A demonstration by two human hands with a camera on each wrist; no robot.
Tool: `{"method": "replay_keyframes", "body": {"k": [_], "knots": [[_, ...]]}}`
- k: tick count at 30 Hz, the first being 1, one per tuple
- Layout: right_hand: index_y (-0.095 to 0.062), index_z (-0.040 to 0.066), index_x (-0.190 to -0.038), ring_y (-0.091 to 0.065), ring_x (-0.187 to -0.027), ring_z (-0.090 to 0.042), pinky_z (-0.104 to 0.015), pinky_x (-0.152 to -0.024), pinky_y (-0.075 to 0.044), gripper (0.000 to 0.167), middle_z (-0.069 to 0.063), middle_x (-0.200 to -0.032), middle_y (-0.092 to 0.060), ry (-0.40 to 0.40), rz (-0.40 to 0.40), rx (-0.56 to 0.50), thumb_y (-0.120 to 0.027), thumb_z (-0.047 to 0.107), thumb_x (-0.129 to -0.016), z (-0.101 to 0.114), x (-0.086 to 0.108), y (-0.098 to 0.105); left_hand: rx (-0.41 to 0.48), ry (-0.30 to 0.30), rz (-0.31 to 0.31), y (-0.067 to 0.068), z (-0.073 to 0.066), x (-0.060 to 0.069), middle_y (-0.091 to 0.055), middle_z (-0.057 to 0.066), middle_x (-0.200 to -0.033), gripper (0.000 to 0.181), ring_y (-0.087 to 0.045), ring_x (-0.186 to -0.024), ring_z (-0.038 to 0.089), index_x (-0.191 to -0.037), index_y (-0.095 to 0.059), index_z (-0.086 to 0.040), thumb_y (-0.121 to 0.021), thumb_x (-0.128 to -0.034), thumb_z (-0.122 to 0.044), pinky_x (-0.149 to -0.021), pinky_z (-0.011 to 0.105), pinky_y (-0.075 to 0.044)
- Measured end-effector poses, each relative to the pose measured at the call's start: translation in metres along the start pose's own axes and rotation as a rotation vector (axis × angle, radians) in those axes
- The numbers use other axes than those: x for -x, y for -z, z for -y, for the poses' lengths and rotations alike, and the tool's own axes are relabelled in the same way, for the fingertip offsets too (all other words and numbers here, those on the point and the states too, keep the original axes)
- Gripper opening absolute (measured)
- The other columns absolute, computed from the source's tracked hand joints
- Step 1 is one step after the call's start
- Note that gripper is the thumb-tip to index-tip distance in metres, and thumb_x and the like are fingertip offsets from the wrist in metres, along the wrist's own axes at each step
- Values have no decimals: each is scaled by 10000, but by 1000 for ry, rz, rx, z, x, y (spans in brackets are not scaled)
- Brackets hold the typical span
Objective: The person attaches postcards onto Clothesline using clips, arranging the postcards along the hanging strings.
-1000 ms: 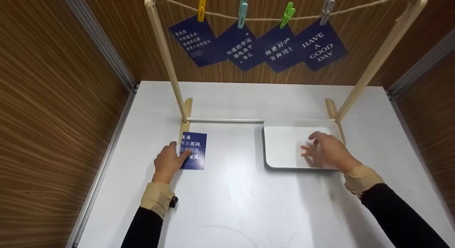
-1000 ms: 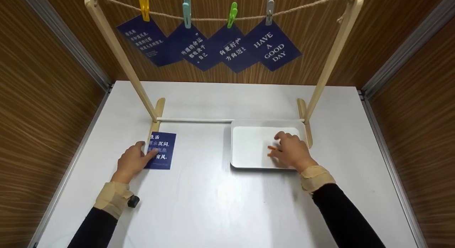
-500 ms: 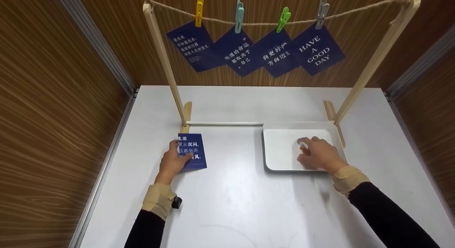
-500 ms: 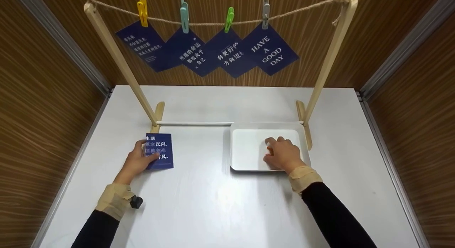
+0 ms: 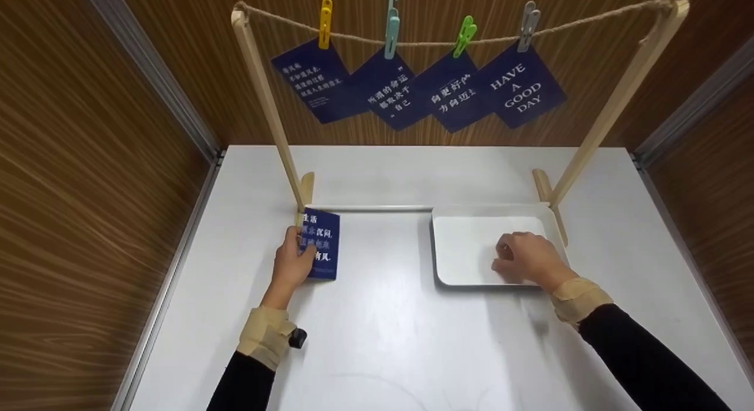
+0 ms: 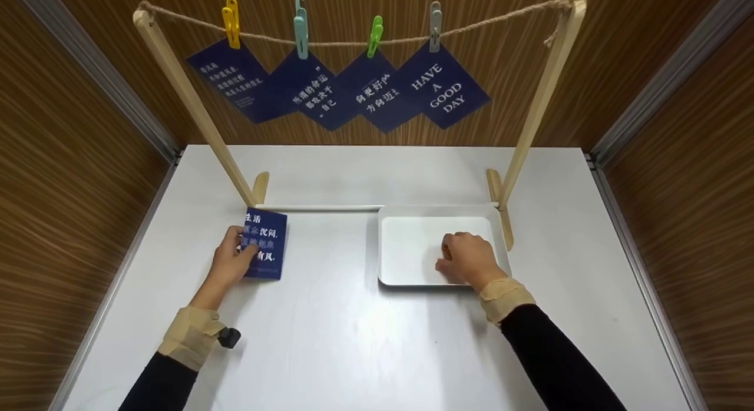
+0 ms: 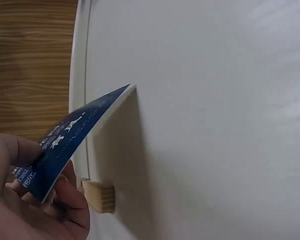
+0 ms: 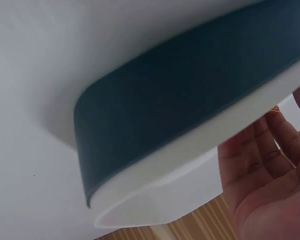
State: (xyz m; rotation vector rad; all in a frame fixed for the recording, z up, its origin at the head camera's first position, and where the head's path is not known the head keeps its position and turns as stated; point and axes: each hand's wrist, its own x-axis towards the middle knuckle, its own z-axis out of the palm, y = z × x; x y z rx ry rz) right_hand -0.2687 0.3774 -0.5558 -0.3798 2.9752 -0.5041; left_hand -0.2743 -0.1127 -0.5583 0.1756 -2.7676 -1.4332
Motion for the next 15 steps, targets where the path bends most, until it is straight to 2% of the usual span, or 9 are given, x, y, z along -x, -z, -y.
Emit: {"method": "replay_keyframes", "body": {"k": [4,7,9,12,15], "knots": [[-651,93,-915,-626,-766,-193,-346,-684,-485,218,-34,-837,-658,-52,-33,-117,-767,261,-838,-7,7,10,158,-78,-7,-10,-27,3,-647,103,-1014,309,-539,-793,199,-1213,-508,-86,-607,-919,-91,-704,312,-455],[-655,60,-1003,-675,-836,-219,-340,-712,-522,283,-69,-914,-694,-68,-69,-233,-789,261,-854,-10,9,30,333,-121,33,-19,-56,7,-678,115,-1024,303,-558,-774,172,-1205,-514,-76,-637,-927,-73,-678,266,-485],[-652,28,-1098,-687,-854,-238,-324,-718,-533,355,-95,-952,-716,-53,-94,-289,-791,257,-865,-9,11,50,460,-143,82,-26,-78,9,-684,127,-1050,323,-586,-827,177,-1217,-508,-62,-664,-934,-74,-710,261,-519],[-651,5,-1201,-685,-845,-215,-255,-717,-524,424,-114,-981,-741,8,-173,-303,-782,245,-877,-6,12,89,621,-180,177,-41,-113,12,-680,159,-1070,379,-613,-869,198,-1249,-487,-39,-692,-932,-76,-723,275,-537],[-674,24,-1212,-660,-847,-78,-163,-714,-492,398,-107,-1000,-750,62,-274,-282,-775,224,-883,2,13,136,728,-222,271,-55,-150,13,-674,190,-1123,452,-649,-903,206,-1322,-468,-20,-689,-929,-53,-734,293,-552]]}}
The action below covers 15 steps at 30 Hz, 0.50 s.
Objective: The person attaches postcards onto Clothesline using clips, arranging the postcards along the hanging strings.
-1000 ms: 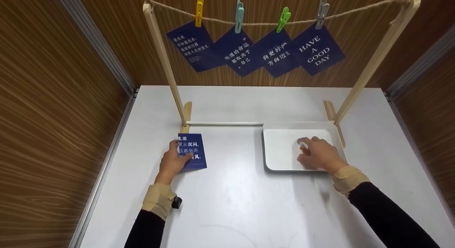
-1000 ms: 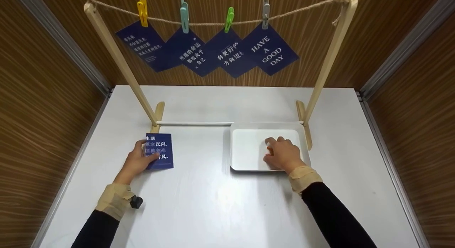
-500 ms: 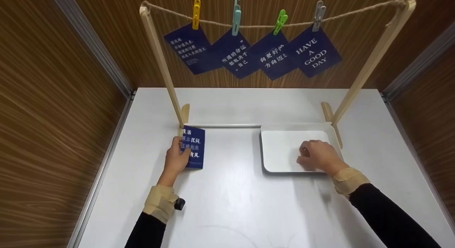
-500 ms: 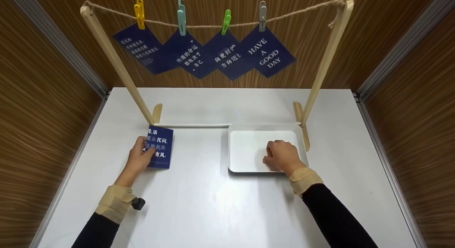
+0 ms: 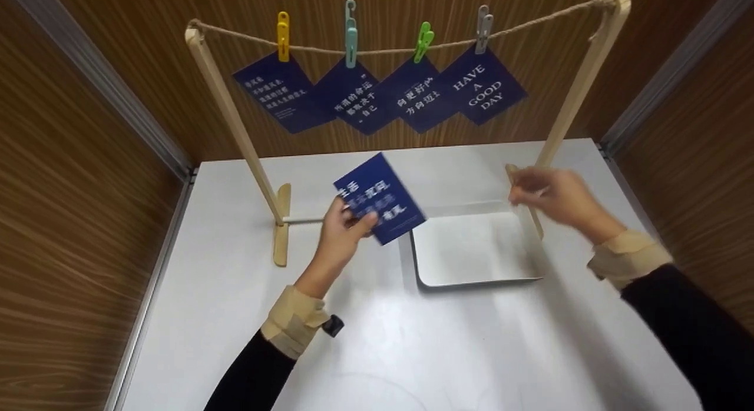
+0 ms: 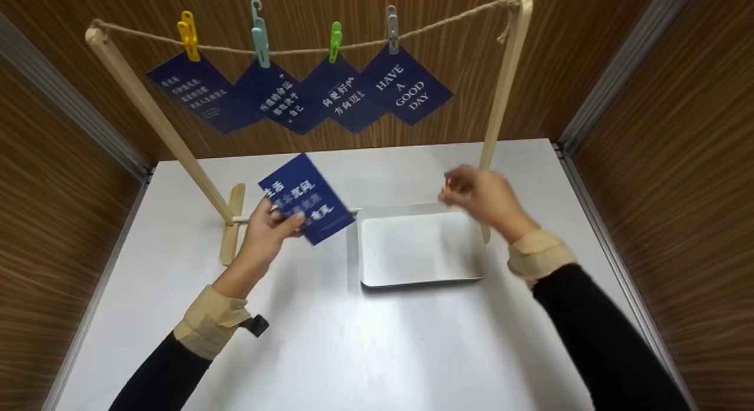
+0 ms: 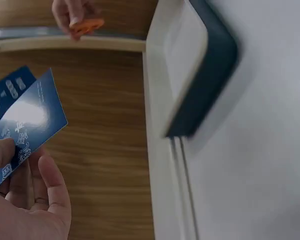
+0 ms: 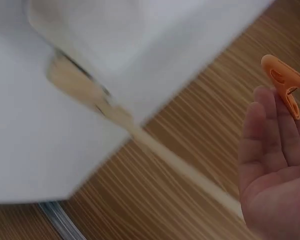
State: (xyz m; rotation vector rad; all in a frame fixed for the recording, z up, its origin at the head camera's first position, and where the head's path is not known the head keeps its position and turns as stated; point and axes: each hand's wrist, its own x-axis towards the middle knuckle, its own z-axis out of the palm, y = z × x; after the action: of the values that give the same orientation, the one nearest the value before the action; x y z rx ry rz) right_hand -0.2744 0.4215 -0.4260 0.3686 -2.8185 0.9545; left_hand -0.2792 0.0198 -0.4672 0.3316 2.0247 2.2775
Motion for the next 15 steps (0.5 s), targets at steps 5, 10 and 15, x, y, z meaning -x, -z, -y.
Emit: {"method": "replay_keyframes", "body": {"k": [5,10,15], "knots": [[-667,79,-1247,-610,-884,53,-105,-757,-469,393,-72,-1056,-732,42,-127,-32,-757,233,-896,42,-27,71,71,-23,95,-58,-32,-27,-647,226,-1173,512,-652,-900,190,-1378,-432,6,-675,-928,-25,-744,299,-566],[-608,143,-1324,-644,-923,-39,-136,-792,-490,430,56,-1081,-696,3,-227,-137,-719,236,-919,83,-55,125,97,-30,141,-113,-58,-57,-643,219,-1206,501,-656,-917,196,-1372,-434,-7,-676,-935,-40,-751,309,-576],[-640,136,-1282,-626,-990,-68,-163,-867,-480,349,48,-1134,-678,79,-314,-121,-673,214,-944,110,-76,162,106,-1,182,-155,-72,-82,-637,168,-1247,509,-665,-995,209,-1400,-422,-55,-665,-953,-76,-777,328,-588]]}}
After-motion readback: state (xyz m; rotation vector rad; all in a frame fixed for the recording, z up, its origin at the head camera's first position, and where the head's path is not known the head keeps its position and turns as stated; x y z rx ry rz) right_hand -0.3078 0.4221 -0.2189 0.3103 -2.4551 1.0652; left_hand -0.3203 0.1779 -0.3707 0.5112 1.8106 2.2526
